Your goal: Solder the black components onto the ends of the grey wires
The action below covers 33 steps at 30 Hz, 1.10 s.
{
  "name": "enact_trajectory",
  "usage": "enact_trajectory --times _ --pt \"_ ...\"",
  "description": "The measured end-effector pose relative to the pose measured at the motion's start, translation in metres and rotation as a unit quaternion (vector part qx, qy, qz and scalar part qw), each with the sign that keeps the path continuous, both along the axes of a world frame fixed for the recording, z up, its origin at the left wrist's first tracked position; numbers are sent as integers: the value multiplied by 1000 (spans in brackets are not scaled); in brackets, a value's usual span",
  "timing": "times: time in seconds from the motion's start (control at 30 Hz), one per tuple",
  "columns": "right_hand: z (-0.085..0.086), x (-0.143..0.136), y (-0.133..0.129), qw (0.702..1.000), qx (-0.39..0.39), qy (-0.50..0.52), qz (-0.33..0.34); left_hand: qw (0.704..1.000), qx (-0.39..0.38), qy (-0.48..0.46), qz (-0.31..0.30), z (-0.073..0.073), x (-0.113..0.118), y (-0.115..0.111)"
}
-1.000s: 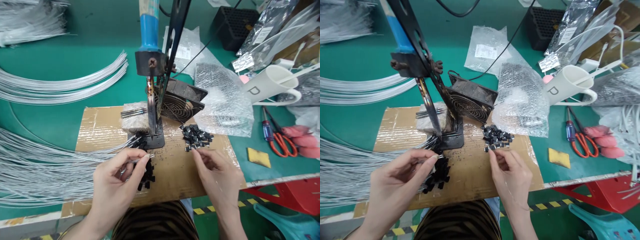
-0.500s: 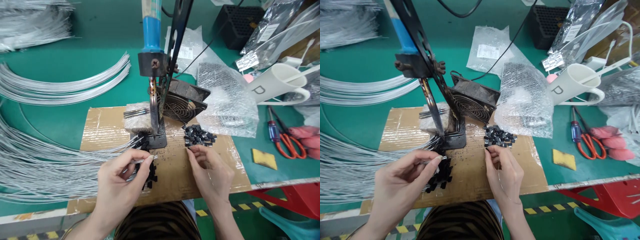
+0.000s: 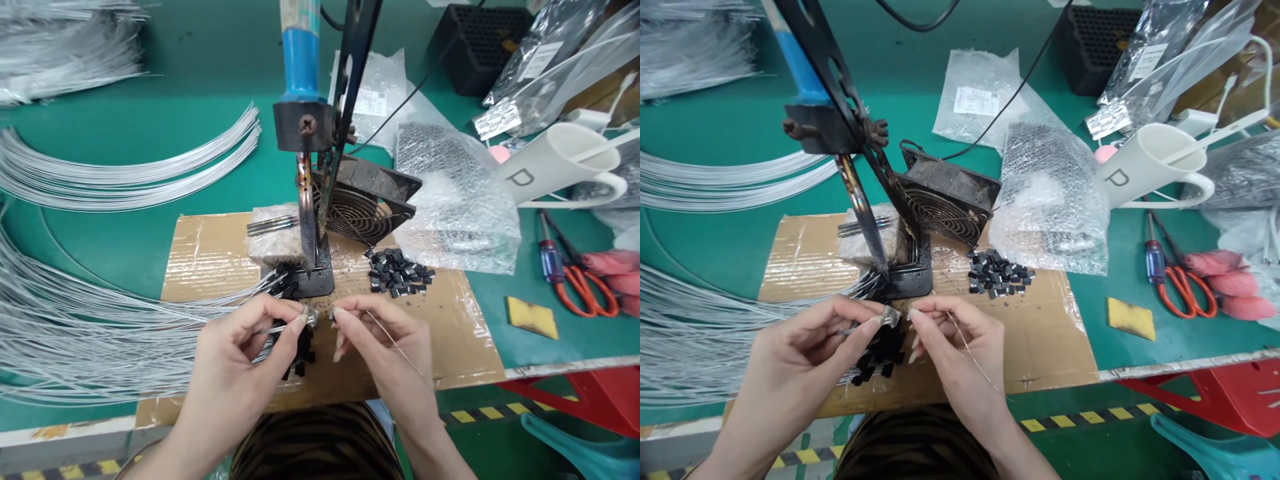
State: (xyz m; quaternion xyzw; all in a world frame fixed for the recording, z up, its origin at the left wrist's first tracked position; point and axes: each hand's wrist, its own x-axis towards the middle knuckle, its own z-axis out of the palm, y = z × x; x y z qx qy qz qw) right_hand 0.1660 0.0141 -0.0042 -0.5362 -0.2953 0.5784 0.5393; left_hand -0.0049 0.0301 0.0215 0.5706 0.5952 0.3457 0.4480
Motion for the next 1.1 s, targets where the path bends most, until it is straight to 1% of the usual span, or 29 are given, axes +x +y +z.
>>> enact_trajectory --times 0.1,0.23,0.4,0.57,0.7,0.8,0.87,0.97,1.1 --pt "1 -6 0 999 -13 37 28 999 -12 -48 -14 5 1 4" --pt "0 -11 -2 998 -11 53 35 997 -21 -76 -23 7 0 5" --pt "0 -12 -1 998 -8 56 36 996 -26 -81 -25 8 -2 3" --pt "1 -12 -1 999 -2 37 34 997 -49 -60 -29 10 -2 4" --pt "1 -12 -2 999 -1 23 38 996 -48 -76 -29 11 0 5" --pt "0 -10 -4 999 12 -15 43 995 -53 -79 -21 10 1 5" --pt "-2 -7 -6 995 48 -74 49 995 -54 -78 -17 9 1 5" --pt "-5 -4 -11 981 103 -149 63 997 -52 -64 -4 8 2 7" --pt "-6 -3 -15 977 107 -175 68 998 -48 -46 12 7 5 10"
